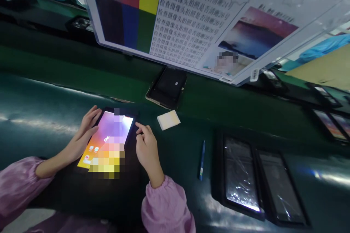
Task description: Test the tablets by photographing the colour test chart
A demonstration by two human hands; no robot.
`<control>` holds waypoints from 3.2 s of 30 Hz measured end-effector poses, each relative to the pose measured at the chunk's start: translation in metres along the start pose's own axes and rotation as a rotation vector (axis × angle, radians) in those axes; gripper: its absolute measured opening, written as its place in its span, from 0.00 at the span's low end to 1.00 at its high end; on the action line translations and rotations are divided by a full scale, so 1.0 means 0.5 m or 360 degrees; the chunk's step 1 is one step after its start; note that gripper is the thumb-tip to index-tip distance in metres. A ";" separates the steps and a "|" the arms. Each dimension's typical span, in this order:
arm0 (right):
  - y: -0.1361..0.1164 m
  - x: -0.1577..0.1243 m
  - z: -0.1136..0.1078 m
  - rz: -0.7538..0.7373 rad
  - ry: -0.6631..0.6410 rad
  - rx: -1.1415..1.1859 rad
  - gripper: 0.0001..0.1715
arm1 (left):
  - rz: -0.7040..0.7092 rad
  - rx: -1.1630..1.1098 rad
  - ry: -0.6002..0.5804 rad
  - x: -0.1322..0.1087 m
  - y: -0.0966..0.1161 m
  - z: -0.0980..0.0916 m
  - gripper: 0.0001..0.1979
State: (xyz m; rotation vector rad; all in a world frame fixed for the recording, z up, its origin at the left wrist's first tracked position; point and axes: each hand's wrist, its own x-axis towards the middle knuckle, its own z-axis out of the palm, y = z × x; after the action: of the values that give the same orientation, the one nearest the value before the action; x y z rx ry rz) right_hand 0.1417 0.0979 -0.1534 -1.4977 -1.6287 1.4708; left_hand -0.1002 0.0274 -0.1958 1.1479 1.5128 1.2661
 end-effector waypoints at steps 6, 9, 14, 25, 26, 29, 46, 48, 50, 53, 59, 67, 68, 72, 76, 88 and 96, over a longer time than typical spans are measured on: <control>0.006 0.010 0.006 -0.0054 -0.0027 0.0011 0.32 | 0.0003 0.0112 -0.0016 -0.002 0.012 -0.002 0.29; 0.008 0.014 0.007 -0.0035 -0.0040 0.0033 0.33 | 0.0009 0.0143 -0.0043 -0.003 0.014 -0.004 0.29; 0.008 0.018 0.010 -0.0110 -0.0017 0.0079 0.32 | 0.0176 0.0372 -0.0102 -0.005 0.010 -0.010 0.32; 0.001 0.012 0.001 -0.0043 -0.0074 0.0094 0.32 | 0.0209 0.0352 -0.0132 -0.008 0.010 -0.013 0.31; 0.000 0.011 0.000 -0.0037 -0.0078 0.0102 0.32 | 0.0199 0.0339 -0.0127 -0.008 0.010 -0.013 0.31; -0.002 0.008 -0.005 -0.0020 -0.0091 0.0125 0.31 | 0.0171 0.0338 -0.0103 -0.009 0.009 -0.013 0.31; -0.003 -0.007 -0.008 0.0019 -0.0295 0.0102 0.34 | 0.0209 0.0383 -0.0114 -0.009 0.007 -0.019 0.31; -0.001 -0.007 -0.007 0.0011 -0.0302 0.0103 0.34 | 0.0206 0.0397 -0.0102 -0.008 0.006 -0.019 0.30; 0.000 -0.009 -0.005 -0.0012 -0.0305 0.0091 0.35 | 0.0206 0.0407 -0.0088 -0.008 0.007 -0.018 0.30; -0.003 -0.013 -0.002 -0.0026 -0.0325 0.0074 0.37 | 0.0201 0.0403 -0.0077 -0.007 0.009 -0.018 0.30; -0.005 -0.013 -0.002 -0.0009 -0.0300 0.0078 0.34 | 0.0173 0.0409 -0.0084 -0.008 0.009 -0.021 0.29; 0.001 0.003 0.005 0.0017 -0.0285 0.0292 0.40 | 0.0134 0.0294 -0.0079 -0.007 0.020 -0.018 0.29; -0.001 0.004 0.005 0.0026 -0.0281 0.0333 0.40 | 0.0134 0.0289 -0.0077 -0.007 0.022 -0.018 0.29; -0.008 0.008 0.002 0.0119 -0.0355 0.0557 0.42 | 0.0151 0.0358 -0.0067 -0.006 0.020 -0.018 0.29; -0.011 0.011 -0.006 0.0219 -0.0442 0.0805 0.42 | 0.0174 0.0384 -0.0070 -0.007 0.015 -0.020 0.29; -0.004 0.008 0.004 0.0316 -0.0470 0.1433 0.50 | 0.0200 0.0431 -0.0061 -0.009 0.021 -0.018 0.28; -0.001 0.009 0.005 0.0293 -0.0444 0.1358 0.47 | 0.0207 0.0432 -0.0057 -0.009 0.022 -0.017 0.28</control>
State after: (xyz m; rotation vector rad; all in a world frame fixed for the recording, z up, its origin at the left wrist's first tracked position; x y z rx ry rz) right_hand 0.1383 0.1010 -0.1552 -0.9826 -0.7805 2.1685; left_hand -0.1060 0.0217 -0.1833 1.4568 1.6410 1.1409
